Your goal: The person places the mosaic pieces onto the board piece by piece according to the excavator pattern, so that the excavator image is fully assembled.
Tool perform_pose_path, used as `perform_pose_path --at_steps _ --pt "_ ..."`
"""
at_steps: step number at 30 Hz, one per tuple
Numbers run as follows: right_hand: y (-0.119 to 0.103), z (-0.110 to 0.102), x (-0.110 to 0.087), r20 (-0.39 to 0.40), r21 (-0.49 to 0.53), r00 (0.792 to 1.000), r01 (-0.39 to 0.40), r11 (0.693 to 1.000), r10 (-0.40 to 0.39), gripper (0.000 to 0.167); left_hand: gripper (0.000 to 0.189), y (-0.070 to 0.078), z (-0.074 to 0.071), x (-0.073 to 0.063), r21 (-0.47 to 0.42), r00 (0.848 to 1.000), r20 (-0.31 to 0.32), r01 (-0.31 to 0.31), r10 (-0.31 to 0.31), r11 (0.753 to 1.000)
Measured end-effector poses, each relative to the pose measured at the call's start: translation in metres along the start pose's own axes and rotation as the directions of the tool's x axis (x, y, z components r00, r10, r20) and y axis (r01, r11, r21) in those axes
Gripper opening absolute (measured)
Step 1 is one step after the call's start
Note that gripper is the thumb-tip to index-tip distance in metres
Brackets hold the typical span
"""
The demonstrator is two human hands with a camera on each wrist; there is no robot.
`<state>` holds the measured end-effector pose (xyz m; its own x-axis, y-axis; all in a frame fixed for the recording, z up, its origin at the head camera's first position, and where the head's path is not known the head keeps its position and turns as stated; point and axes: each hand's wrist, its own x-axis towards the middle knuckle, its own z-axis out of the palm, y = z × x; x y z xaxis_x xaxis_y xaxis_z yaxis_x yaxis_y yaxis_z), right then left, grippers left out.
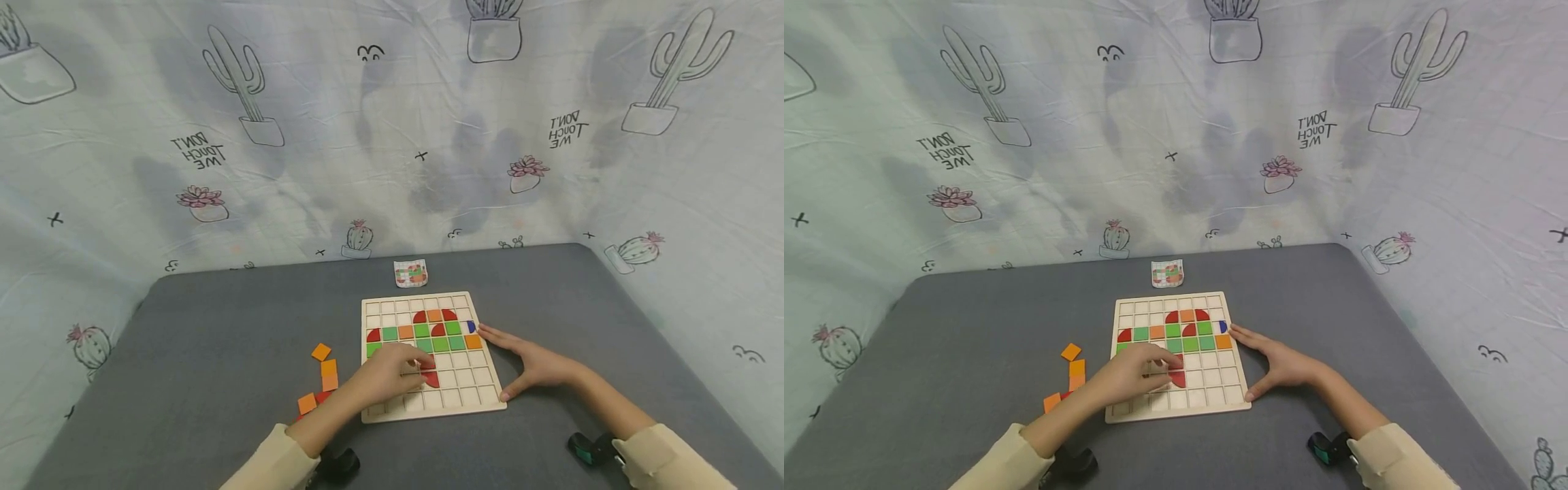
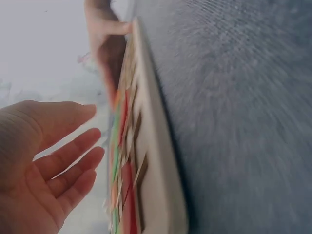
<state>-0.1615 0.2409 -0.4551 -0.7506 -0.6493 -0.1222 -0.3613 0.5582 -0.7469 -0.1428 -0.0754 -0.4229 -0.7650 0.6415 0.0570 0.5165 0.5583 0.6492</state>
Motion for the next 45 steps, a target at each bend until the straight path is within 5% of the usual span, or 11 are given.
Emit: perform_pose_path --at_steps 4,8,13,20,23,31,45 --pt "-0.001 -0.001 0.000 0.002 0.002 1.000 -0.003 1.000 0.003 0.110 0.022 -0.007 -0.018 -0.021 -0.082 0.994 -0.109 0.018 -0.027 0.996" --pt "0.000 -0.001 -0.001 -0.001 0.011 1.000 -0.011 1.000 0.011 0.111 0.024 -0.018 -0.034 -0.043 -0.138 0.974 -0.190 0.095 -0.121 0.986" --pt "0.002 -0.002 -0.001 -0.003 0.013 1.000 -0.019 1.000 0.019 0.111 0.026 -0.034 -0.048 -0.069 -0.197 0.941 -0.228 0.207 -0.251 0.958" --pt "0.001 -0.001 -0.001 -0.005 0.011 1.000 -0.017 1.000 0.017 0.111 0.027 -0.056 -0.057 -0.094 -0.202 0.916 -0.253 0.265 -0.311 0.943" --pt "0.000 -0.001 -0.001 -0.002 0.015 1.000 -0.019 1.000 0.019 0.111 0.027 -0.062 -0.057 -0.098 -0.160 0.908 -0.280 0.276 -0.311 0.948" --pt "0.001 0.001 -0.001 -0.004 -0.003 1.000 -0.008 1.000 0.008 0.110 0.027 -0.077 -0.054 -0.098 -0.027 0.919 -0.292 0.270 -0.266 0.962" --pt "0.001 0.001 -0.002 -0.006 0.011 1.000 -0.015 1.000 0.015 0.110 0.025 -0.088 -0.058 -0.093 0.036 0.930 -0.292 0.245 -0.224 0.969"
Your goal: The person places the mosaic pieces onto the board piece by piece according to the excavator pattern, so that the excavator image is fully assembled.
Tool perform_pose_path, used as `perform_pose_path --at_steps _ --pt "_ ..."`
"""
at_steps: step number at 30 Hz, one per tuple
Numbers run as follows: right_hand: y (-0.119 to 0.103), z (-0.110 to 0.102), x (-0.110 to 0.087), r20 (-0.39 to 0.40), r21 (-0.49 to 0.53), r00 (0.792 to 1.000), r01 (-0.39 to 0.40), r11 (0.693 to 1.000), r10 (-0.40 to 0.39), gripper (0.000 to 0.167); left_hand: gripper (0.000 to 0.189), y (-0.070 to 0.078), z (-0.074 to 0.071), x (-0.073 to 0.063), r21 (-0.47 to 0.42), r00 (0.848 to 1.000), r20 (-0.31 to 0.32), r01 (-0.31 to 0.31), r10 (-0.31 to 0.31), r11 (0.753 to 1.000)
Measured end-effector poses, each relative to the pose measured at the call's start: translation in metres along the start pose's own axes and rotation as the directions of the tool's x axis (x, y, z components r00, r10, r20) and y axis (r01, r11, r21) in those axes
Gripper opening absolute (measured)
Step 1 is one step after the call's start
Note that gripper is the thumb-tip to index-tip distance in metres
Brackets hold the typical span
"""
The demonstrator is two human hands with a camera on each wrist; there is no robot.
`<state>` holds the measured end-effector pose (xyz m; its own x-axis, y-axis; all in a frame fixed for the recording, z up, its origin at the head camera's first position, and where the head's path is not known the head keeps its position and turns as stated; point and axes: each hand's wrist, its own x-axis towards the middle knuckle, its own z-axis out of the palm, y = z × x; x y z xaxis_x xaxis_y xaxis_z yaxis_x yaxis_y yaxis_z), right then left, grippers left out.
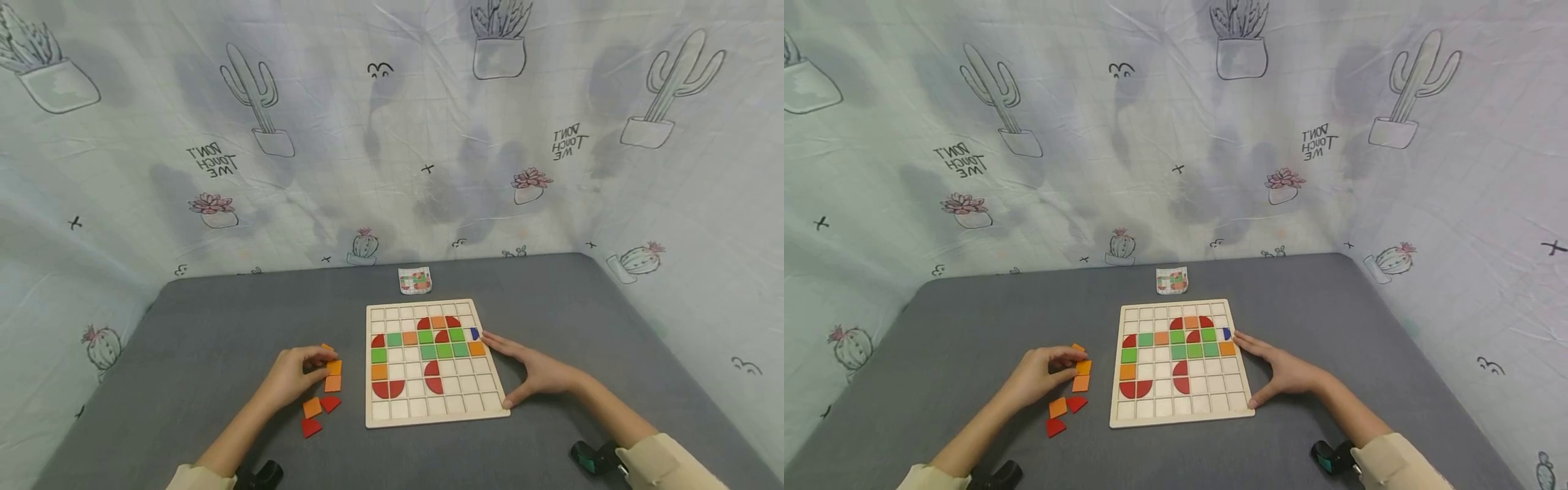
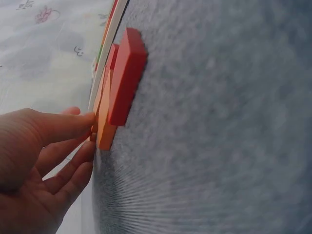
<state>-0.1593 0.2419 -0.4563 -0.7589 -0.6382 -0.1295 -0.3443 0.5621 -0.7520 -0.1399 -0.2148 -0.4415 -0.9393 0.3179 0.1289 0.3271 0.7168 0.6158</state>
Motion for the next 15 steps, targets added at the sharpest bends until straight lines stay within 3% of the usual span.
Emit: perform_pose_path --at_steps 6,12,15 --pt "-0.0009 -0.0001 -0.0002 -0.002 0.010 1.000 -0.001 1.000 0.001 0.110 0.025 -0.0007 -0.0001 0.0040 0.009 1.000 0.018 0.004 -0.004 1.000" --pt "-0.0006 0.0003 0.0001 0.000 0.012 1.000 0.000 1.000 0.000 0.109 0.027 -0.0014 -0.0009 0.0068 -0.006 0.995 0.097 -0.028 0.028 1.000" --pt "0.0000 0.0005 -0.0001 -0.003 0.008 1.000 0.001 1.000 -0.001 0.109 0.027 -0.0033 -0.0011 0.0096 -0.029 0.993 0.106 -0.043 0.046 0.999"
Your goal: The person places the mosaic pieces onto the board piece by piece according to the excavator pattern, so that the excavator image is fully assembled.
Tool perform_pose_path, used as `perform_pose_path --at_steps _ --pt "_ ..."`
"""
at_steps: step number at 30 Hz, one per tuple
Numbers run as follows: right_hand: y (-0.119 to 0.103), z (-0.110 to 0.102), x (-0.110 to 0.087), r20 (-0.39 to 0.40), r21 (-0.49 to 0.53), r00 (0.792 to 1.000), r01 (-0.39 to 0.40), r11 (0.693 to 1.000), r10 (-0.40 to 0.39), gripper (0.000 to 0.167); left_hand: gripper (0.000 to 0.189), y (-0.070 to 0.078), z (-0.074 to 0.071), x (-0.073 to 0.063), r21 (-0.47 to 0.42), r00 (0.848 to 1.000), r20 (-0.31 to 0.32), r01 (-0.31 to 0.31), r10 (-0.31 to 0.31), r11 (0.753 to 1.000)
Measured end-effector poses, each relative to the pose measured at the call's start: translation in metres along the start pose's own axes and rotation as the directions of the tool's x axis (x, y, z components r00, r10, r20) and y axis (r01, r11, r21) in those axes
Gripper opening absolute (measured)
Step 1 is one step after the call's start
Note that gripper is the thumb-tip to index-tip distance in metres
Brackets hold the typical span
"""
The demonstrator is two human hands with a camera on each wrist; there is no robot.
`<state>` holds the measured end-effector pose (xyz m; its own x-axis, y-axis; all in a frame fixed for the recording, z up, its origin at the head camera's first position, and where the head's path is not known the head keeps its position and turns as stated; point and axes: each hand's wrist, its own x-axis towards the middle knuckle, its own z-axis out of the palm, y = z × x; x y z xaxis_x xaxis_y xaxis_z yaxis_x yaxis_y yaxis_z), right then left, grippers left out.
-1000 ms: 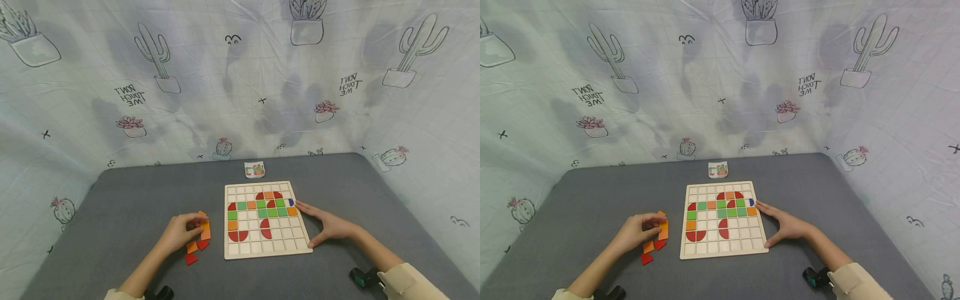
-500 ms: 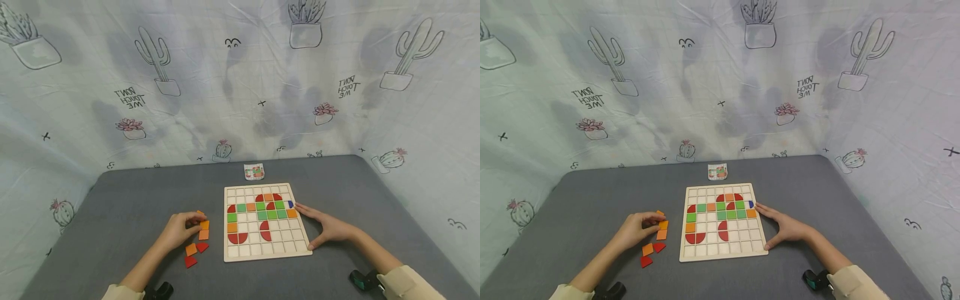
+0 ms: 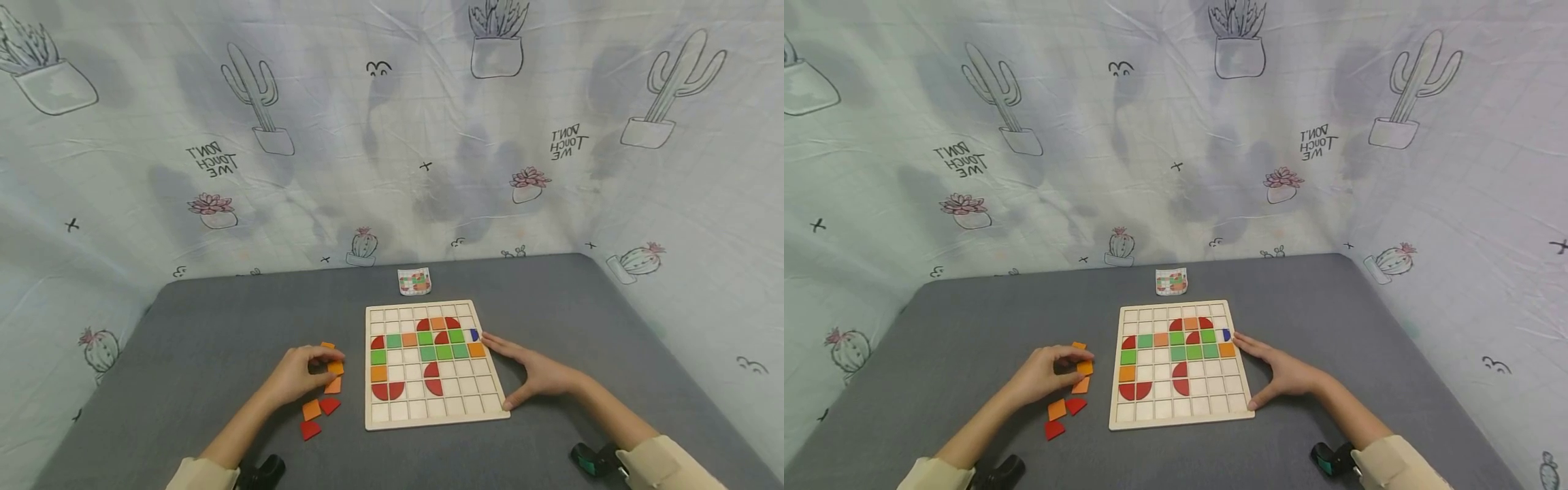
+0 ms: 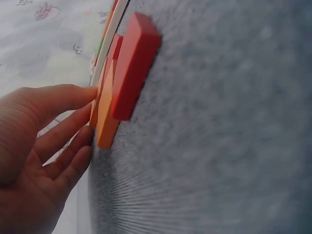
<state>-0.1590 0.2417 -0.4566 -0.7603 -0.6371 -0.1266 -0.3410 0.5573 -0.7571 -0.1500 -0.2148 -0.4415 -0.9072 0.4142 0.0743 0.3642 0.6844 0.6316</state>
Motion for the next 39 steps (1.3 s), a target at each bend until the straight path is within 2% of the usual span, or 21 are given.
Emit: perform_pose_path --at_steps 9,16,28,33,39 --pt "0.004 0.002 -0.001 -0.003 0.005 1.000 0.016 1.000 -0.016 0.107 0.026 -0.001 0.003 0.007 0.013 0.999 -0.031 -0.011 0.011 1.000" --pt "0.004 0.002 0.000 -0.005 0.009 1.000 0.019 1.000 -0.019 0.107 0.029 -0.001 0.004 0.009 0.009 0.999 -0.029 0.034 -0.034 0.999" --pt "0.003 0.003 -0.001 -0.009 0.006 1.000 0.021 1.000 -0.021 0.107 0.032 -0.004 0.006 0.009 0.033 0.998 -0.066 0.016 -0.014 0.999" --pt "0.004 0.002 -0.001 -0.013 0.011 1.000 0.027 1.000 -0.027 0.107 0.036 0.003 0.004 0.010 0.019 0.996 -0.090 -0.001 0.003 1.000" --pt "0.002 0.001 -0.001 -0.010 0.011 1.000 0.020 1.000 -0.020 0.108 0.037 0.021 0.006 0.014 -0.003 0.997 -0.082 -0.009 0.009 1.000"
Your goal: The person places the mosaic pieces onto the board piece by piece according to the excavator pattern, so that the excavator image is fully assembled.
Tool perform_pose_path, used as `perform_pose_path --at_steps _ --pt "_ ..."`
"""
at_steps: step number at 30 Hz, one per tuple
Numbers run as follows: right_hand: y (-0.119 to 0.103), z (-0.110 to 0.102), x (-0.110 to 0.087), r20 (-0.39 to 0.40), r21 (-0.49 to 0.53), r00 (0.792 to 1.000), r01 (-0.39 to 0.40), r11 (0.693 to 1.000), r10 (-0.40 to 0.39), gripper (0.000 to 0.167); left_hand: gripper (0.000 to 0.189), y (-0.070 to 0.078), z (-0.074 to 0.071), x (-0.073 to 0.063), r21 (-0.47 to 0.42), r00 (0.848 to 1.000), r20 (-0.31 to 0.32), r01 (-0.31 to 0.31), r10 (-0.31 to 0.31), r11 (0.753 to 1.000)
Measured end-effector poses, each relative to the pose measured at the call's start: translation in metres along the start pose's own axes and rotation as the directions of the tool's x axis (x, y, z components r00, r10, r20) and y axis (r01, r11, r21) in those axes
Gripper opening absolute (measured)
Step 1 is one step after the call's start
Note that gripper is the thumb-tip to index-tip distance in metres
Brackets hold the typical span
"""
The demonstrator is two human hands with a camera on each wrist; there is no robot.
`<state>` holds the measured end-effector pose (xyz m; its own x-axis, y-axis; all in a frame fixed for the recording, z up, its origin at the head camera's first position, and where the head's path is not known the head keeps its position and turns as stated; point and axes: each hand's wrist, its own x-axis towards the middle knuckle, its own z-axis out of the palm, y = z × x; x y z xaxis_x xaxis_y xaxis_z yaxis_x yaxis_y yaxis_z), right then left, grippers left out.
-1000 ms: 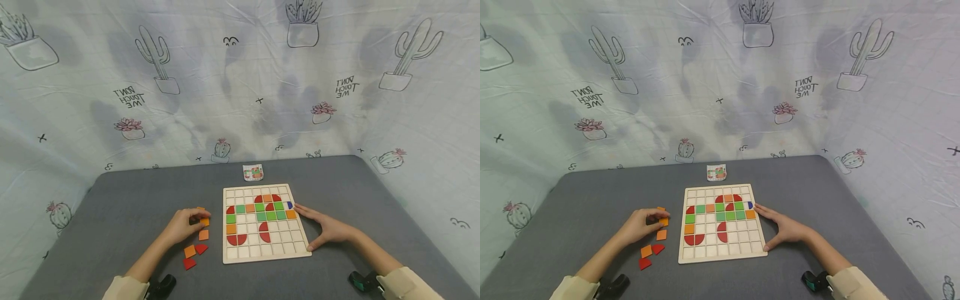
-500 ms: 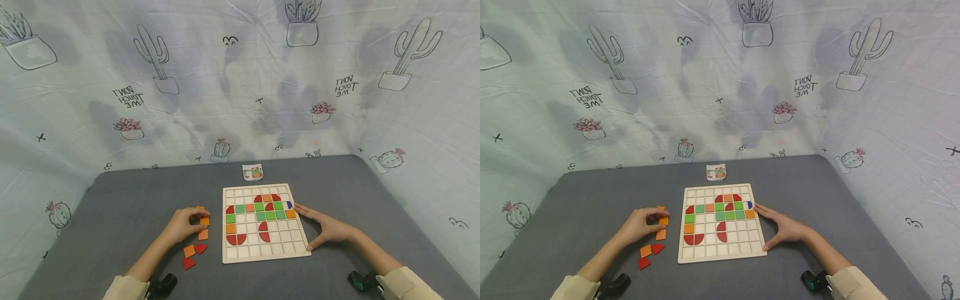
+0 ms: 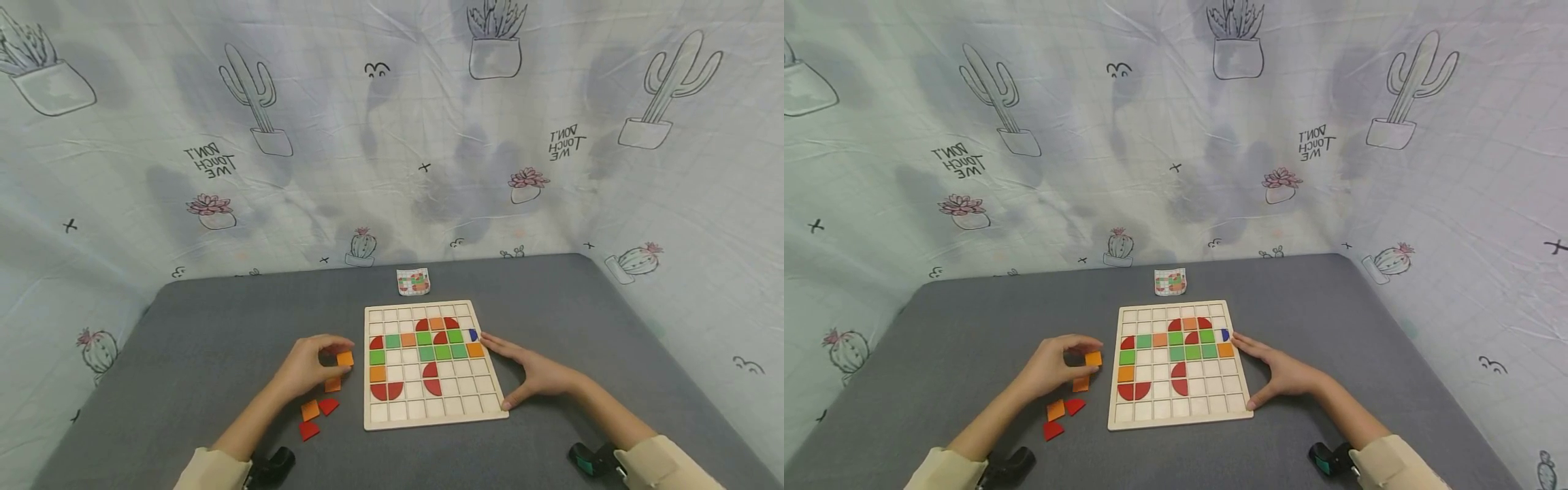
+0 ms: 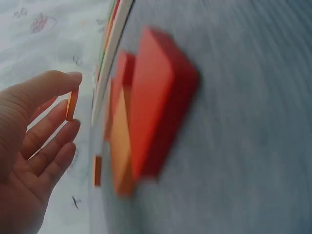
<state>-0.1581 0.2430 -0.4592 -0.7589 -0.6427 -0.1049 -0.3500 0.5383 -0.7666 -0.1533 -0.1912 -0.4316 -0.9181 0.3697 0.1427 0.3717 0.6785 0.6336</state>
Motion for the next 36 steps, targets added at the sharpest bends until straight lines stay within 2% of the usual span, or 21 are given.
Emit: perform_pose_path --at_steps 5,10,15,18,21,26,31,36 --pt "-0.001 0.000 0.000 0.005 0.007 1.000 -0.001 1.000 0.001 0.108 0.037 0.019 0.012 0.008 -0.072 1.000 0.021 -0.005 0.007 0.997" --pt "-0.001 0.000 0.000 0.006 0.002 1.000 -0.002 1.000 0.002 0.108 0.035 0.041 0.029 0.021 -0.112 0.995 0.072 -0.065 0.073 0.992" --pt "0.000 0.001 0.001 0.004 -0.003 1.000 0.001 1.000 -0.001 0.107 0.033 0.062 0.051 0.034 -0.125 0.976 0.124 -0.163 0.178 0.979" --pt "0.001 0.001 0.001 0.002 0.002 1.000 0.005 1.000 -0.005 0.107 0.031 0.076 0.063 0.041 -0.129 0.966 0.158 -0.183 0.203 0.975" --pt "0.002 0.002 0.000 0.008 0.002 1.000 0.005 1.000 -0.005 0.106 0.030 0.088 0.075 0.045 -0.078 0.956 0.203 -0.201 0.212 0.977" --pt "0.002 0.004 0.000 0.010 -0.009 1.000 0.004 1.000 -0.004 0.106 0.029 0.097 0.091 0.049 0.020 0.937 0.258 -0.249 0.235 0.968" --pt "0.001 0.003 0.001 -0.002 -0.018 1.000 0.007 1.000 -0.007 0.107 0.027 0.099 0.099 0.051 0.060 0.937 0.260 -0.257 0.233 0.965" --pt "0.002 0.003 0.001 -0.001 -0.019 1.000 0.004 1.000 -0.004 0.108 0.027 0.100 0.104 0.052 0.047 0.935 0.256 -0.267 0.246 0.963"
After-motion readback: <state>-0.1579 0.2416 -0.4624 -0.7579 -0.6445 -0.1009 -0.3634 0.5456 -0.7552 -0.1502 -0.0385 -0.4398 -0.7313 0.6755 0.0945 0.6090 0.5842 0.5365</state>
